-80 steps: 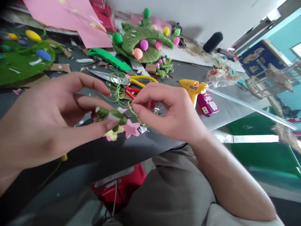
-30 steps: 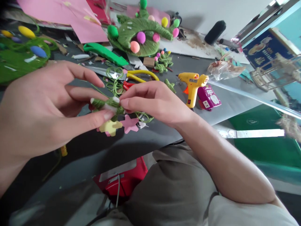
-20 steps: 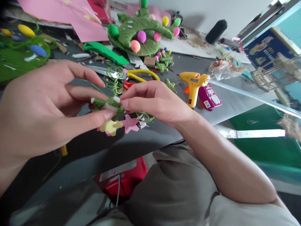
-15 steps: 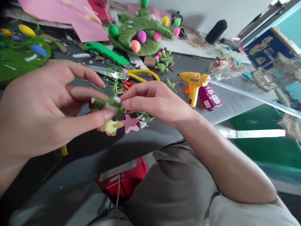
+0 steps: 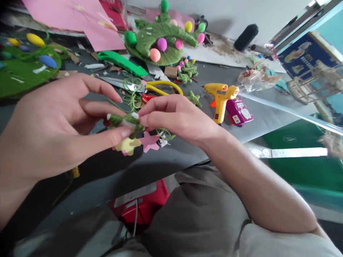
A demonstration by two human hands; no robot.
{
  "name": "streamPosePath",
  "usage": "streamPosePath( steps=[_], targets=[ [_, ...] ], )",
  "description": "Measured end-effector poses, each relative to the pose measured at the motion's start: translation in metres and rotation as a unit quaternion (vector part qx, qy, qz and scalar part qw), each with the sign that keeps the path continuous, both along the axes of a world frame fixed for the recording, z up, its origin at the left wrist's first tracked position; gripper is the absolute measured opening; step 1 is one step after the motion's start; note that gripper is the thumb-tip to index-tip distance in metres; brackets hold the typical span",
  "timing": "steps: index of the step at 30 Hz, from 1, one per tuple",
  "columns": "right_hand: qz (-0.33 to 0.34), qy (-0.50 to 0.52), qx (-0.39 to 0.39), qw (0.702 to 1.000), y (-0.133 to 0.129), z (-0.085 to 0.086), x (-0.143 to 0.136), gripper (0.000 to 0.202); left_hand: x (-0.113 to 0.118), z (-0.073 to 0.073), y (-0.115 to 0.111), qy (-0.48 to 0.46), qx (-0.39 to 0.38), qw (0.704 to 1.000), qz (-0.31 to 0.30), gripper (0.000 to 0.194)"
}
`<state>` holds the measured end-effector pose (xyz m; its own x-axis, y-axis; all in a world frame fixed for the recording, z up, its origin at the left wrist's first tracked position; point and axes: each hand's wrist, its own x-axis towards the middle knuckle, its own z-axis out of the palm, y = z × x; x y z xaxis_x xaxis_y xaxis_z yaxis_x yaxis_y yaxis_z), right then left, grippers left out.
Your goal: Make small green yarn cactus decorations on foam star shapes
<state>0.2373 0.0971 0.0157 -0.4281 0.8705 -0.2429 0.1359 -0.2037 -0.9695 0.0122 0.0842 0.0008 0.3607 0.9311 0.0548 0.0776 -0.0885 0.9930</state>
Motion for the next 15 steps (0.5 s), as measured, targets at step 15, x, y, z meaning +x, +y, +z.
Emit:
streamPosePath(
  steps=[15],
  targets=[
    [0.014,0.008,0.005,1.0,0.0004,-0.0001,0.0019,0.005,-0.0012,-0.0014,-0.0004,0.005,-0.006,1.0,0.004,0.04]
  ],
)
